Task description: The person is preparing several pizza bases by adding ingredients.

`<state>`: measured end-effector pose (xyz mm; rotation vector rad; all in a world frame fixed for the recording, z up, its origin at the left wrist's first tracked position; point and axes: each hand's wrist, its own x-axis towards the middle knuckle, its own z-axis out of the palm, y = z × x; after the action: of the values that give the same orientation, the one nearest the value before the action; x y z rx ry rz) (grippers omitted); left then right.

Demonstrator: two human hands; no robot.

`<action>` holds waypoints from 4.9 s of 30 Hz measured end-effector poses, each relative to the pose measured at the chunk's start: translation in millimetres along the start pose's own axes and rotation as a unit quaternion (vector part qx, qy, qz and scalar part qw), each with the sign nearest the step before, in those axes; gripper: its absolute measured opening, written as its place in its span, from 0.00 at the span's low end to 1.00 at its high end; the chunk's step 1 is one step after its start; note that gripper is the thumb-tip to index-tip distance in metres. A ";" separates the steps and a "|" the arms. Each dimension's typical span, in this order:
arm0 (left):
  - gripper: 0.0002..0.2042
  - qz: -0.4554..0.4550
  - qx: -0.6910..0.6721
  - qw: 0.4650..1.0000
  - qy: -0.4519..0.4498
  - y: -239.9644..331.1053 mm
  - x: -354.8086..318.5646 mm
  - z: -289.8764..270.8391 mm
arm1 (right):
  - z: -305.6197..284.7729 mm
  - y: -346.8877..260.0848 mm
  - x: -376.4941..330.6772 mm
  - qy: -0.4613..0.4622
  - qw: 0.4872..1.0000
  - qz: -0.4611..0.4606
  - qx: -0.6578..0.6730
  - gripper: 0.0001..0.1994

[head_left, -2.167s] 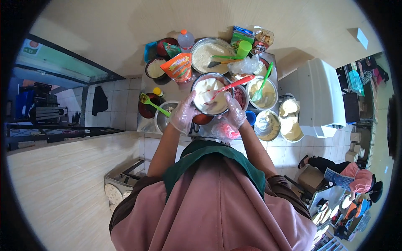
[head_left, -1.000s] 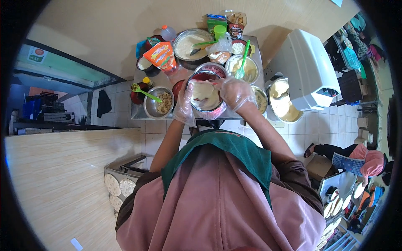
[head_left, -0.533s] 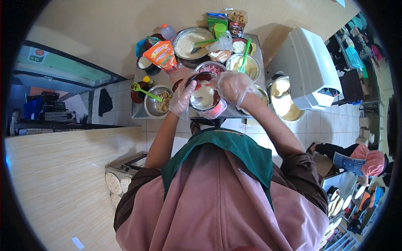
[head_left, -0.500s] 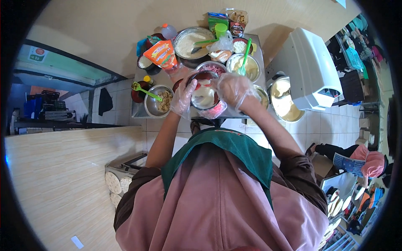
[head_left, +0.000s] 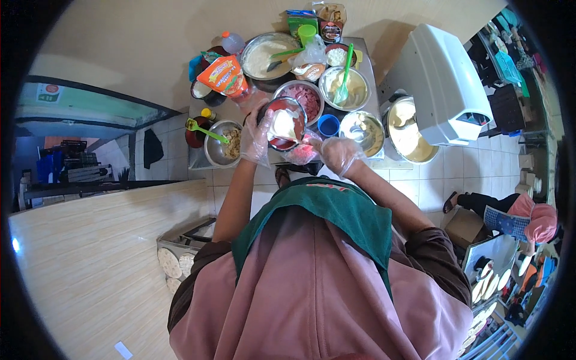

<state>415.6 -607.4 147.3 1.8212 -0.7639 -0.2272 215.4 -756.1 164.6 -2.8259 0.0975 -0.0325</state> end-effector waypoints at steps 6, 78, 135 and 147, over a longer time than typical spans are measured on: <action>0.26 -0.045 -0.033 0.998 -0.021 5.4 -8.9 13.7 | -16.1 -28.5 -5.4 0.028 0.998 0.018 0.052 0.13; 0.29 -0.115 0.287 0.951 0.006 29.1 -52.9 48.8 | 130.8 39.5 -35.6 0.010 1.000 0.008 0.018 0.19; 0.30 -0.221 0.238 0.945 -0.039 26.4 -38.8 32.8 | 82.4 28.4 -29.7 -0.108 0.992 0.016 0.064 0.17; 0.32 -0.229 0.212 0.949 -0.053 -10.1 -56.4 32.6 | 139.0 40.5 -34.8 0.010 0.998 0.044 0.053 0.26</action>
<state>359.6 -596.9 114.1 2.4043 -0.4712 -0.4955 182.7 -749.3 19.5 -2.7130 0.2172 -0.0447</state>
